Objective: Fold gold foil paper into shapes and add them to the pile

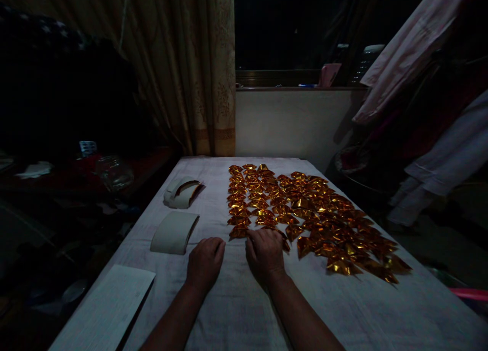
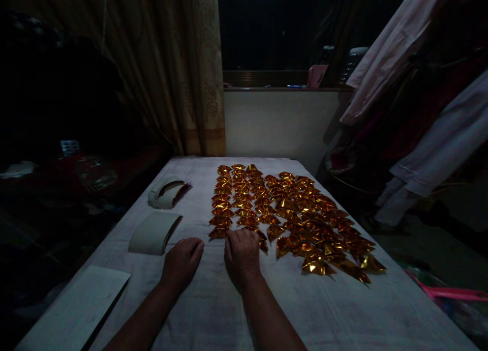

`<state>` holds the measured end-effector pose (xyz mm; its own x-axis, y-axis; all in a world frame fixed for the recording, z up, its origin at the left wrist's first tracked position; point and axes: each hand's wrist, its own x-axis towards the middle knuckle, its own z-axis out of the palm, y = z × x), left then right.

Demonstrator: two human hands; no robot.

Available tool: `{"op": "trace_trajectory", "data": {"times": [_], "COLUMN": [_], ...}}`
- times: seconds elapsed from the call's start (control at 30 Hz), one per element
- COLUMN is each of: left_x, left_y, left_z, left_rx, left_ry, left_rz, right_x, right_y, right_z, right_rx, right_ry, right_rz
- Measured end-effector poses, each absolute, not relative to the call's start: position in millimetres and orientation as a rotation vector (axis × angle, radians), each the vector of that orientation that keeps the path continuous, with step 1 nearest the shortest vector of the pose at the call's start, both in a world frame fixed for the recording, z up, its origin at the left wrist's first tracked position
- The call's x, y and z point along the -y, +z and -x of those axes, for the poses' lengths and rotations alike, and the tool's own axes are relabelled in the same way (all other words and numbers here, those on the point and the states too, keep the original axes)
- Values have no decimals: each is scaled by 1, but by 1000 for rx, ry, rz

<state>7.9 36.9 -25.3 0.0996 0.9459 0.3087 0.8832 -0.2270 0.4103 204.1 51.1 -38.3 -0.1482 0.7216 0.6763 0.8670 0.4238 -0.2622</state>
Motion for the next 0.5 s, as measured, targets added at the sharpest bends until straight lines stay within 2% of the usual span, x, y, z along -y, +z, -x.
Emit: {"op": "trace_trajectory", "data": {"times": [0.3, 0.5], "left_x": [-40, -69], "left_y": [-22, -21], "left_z": [-5, -4], "left_rx": [-1878, -1844], "left_ry": [925, 1072], "left_rz": [-1963, -1735], "right_x": [-45, -41], "right_y": [-28, -28], "right_z": [-203, -199], "right_rx": [1916, 1857], "right_ry": [-207, -119], "right_rz": [1290, 1252]}}
